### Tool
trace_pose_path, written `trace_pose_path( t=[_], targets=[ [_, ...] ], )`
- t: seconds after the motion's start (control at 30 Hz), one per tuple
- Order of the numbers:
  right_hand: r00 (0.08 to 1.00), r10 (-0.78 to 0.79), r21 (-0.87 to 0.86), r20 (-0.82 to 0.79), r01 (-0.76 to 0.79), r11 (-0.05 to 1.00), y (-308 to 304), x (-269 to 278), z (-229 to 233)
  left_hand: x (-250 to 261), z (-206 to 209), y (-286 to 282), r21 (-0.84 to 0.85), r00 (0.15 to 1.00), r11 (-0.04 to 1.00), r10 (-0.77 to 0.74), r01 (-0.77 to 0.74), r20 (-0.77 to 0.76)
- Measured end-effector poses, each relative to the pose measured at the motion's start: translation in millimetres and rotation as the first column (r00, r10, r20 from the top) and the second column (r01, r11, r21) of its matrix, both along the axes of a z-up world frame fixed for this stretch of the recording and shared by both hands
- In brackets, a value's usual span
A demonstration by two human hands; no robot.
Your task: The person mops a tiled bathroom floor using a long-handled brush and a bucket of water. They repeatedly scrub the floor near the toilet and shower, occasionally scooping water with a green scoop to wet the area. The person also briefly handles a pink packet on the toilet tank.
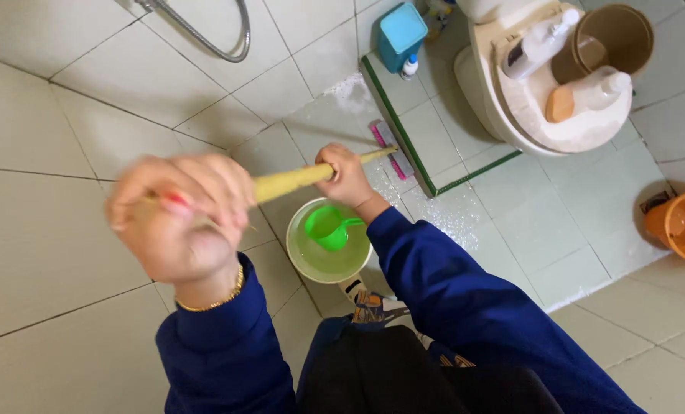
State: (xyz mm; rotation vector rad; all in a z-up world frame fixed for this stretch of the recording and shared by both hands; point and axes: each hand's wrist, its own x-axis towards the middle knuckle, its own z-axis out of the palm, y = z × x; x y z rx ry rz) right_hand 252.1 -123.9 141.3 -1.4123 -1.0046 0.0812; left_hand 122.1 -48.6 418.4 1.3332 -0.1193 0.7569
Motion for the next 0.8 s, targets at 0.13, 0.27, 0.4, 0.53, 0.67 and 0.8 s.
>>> trace_pose_path(
  t=[0.13, 0.27, 0.4, 0.53, 0.67, 0.8],
  targets=[
    [0.982, -0.093, -0.387, 0.167, 0.152, 0.909, -18, 19, -29, 12, 7, -13, 0.047, 0.963, 0.962, 0.268, -0.268, 0.004],
    [0.974, 0.042, -0.464, 0.222, 0.067, 0.883, -20, 50, -14, 38, 8, -10, 0.048, 0.961, 0.96, 0.274, -0.275, 0.031],
    [0.948, 0.195, -0.505, 0.251, -0.044, 0.862, -21, 67, -12, 65, -9, -9, -0.033, 0.95, 0.965, 0.261, -0.259, 0.172],
    [0.976, 0.107, -0.305, 0.19, -0.045, 0.951, -23, 59, -21, 82, -11, 20, -0.119, 0.962, 0.97, 0.229, -0.213, 0.146],
    [0.991, 0.031, -0.105, 0.126, -0.017, 0.994, -1, 44, -45, 73, 5, 39, -0.234, 0.974, 0.953, 0.214, -0.192, 0.071],
    [0.993, -0.028, -0.105, 0.117, 0.04, 0.994, 38, 24, -85, 28, 3, 39, -0.266, 0.973, 0.943, 0.223, -0.2, 0.056]
  ],
)
